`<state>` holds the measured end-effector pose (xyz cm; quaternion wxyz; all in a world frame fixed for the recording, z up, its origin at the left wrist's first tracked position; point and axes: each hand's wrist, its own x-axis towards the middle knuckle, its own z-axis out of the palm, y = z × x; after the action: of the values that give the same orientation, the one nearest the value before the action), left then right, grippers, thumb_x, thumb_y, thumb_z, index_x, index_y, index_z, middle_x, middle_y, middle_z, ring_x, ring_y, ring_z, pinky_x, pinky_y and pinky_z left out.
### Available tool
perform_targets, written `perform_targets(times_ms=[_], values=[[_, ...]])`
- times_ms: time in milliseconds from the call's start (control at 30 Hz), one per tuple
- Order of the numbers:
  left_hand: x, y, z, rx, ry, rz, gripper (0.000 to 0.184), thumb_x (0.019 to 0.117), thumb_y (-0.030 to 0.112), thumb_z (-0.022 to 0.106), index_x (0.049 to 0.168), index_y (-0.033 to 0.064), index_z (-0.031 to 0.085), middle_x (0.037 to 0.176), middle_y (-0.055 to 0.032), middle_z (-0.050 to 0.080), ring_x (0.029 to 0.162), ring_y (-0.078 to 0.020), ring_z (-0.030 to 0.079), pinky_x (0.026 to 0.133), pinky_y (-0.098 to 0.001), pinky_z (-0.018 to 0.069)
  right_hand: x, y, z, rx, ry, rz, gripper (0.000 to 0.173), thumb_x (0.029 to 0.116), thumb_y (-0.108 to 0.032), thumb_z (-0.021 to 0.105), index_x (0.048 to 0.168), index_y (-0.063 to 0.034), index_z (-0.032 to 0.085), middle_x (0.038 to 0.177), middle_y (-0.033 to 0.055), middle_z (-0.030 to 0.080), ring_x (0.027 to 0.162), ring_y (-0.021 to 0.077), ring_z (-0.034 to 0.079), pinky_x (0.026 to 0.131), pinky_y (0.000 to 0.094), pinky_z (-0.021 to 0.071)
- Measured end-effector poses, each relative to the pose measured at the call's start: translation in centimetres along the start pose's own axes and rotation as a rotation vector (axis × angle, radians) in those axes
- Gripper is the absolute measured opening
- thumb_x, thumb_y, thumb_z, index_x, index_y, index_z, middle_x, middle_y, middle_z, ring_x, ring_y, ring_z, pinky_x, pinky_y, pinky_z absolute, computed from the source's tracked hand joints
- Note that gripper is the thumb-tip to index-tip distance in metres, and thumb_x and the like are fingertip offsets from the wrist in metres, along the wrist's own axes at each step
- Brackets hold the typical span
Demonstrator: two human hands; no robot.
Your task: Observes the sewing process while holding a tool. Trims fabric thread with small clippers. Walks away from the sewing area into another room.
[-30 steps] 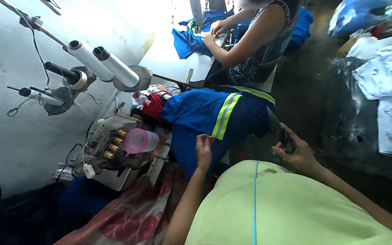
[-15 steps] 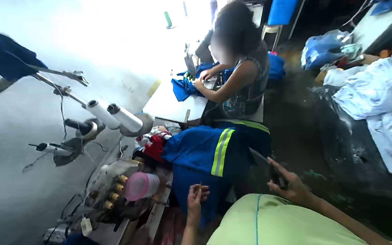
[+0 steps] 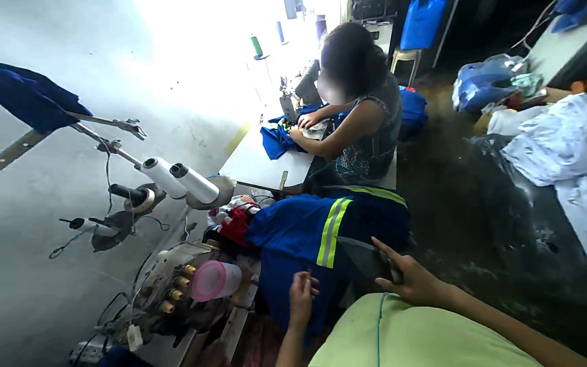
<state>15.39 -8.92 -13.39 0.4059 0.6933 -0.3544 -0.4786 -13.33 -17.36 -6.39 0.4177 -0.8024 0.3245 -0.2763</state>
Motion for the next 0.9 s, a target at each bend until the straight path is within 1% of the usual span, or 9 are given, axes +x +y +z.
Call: perform_targets(times_ms=[133,233,367,433,500,633,700,767,900], values=[[-2.7,-0.2,2.9,-0.175,-0.331,0.053,0.027,0.106,0.009,0.041,0.125,-0.0048,0.054,0.084,-0.0002,0.067,0.06,-0.0019,0.058,0.056,-0.0188,0.0509,0.8,-1.1,0.0,0.037,-0.07,0.035,0.08,0.0919,-0.021,0.071,0.155,0.0079,0.031,0.075,0.014,0.062,0.061,0.0173,0.056,0.064,0.0327,0.0527],[-3.8,3.4,2.4,-0.397,-0.164,0.11,0.025,0.1058,0.007,0.034,0.122,0.0003,0.052,0.069,0.0089,0.052,0.05,0.0041,0.041,0.046,-0.0124,0.0368,1.8,-2.4,0.6,0.114,-0.156,0.018,0.082,0.0916,-0.022,0.073,0.154,0.0098,0.031,0.082,0.0165,0.066,0.067,0.0171,0.061,0.07,0.0321,0.0548],[-6.0,8.7,1.0,-0.596,-0.013,0.163,0.026,0.1037,0.001,0.032,0.099,0.0096,0.057,0.065,0.0097,0.055,0.048,0.0043,0.042,0.046,-0.0116,0.0369,3.4,-5.1,2.1,0.107,-0.3,-0.032,0.085,0.0895,-0.028,0.075,0.152,0.0121,0.033,0.086,0.0191,0.066,0.071,0.0199,0.061,0.072,0.0351,0.0534],[-7.1,9.8,1.3,-0.673,0.075,0.211,0.032,0.0981,-0.005,0.035,0.094,0.0107,0.063,0.069,0.0084,0.066,0.053,0.0036,0.053,0.05,-0.0134,0.0451,3.9,-6.3,2.8,0.116,-0.366,-0.049,0.085,0.091,-0.032,0.073,0.152,0.0122,0.033,0.096,0.0239,0.068,0.078,0.0237,0.063,0.076,0.0384,0.0542],[-7.9,9.5,1.2,-0.637,0.063,0.324,0.029,0.094,-0.003,0.042,0.116,0.0027,0.061,0.095,0.0051,0.073,0.079,0.0002,0.068,0.07,-0.0188,0.0574,4.0,-6.9,3.5,0.141,-0.399,-0.094,0.082,0.0934,-0.033,0.069,0.152,0.0116,0.033,0.099,0.0248,0.068,0.081,0.024,0.064,0.077,0.0385,0.0544],[-8.4,5.9,1.9,-0.585,0.064,0.633,0.031,0.0945,-0.001,0.055,0.121,-0.0162,0.051,0.109,-0.0055,0.071,0.098,-0.0042,0.068,0.085,-0.0228,0.0575,4.1,-7.3,4.5,0.149,-0.414,-0.177,0.085,0.0934,-0.037,0.07,0.153,0.0114,0.033,0.111,0.0264,0.069,0.093,0.0286,0.069,0.086,0.0428,0.0559],[-11.8,8.4,2.6,-0.417,0.29,0.318,0.02,0.0889,-0.009,0.054,0.109,-0.0097,0.054,0.088,0.0005,0.067,0.079,0.0027,0.064,0.075,-0.0175,0.0559,4.0,-7.5,4.5,0.139,-0.459,-0.194,0.085,0.0937,-0.037,0.071,0.153,0.0113,0.033,0.112,0.0275,0.069,0.096,0.0317,0.069,0.088,0.0454,0.0552],[-13.7,9.0,3.3,-0.265,0.397,0.172,0.029,0.0896,-0.01,0.06,0.117,-0.0107,0.053,0.094,-0.0034,0.064,0.084,0.0027,0.063,0.08,-0.0169,0.0545,4.0,-7.8,4.2,0.13,-0.523,-0.207,0.086,0.0929,-0.036,0.072,0.153,0.0106,0.032,0.105,0.0277,0.069,0.091,0.0334,0.069,0.086,0.0477,0.0548],[-15.9,9.3,5.0,-0.129,0.524,0.185,0.038,0.0882,-0.01,0.064,0.125,-0.0149,0.053,0.108,-0.013,0.066,0.097,-0.002,0.062,0.09,-0.0197,0.0516,4.0,-8.2,3.4,0.133,-0.624,-0.286,0.089,0.091,-0.036,0.074,0.155,0.0088,0.03,0.102,0.0276,0.069,0.088,0.0359,0.068,0.084,0.0514,0.0542]])
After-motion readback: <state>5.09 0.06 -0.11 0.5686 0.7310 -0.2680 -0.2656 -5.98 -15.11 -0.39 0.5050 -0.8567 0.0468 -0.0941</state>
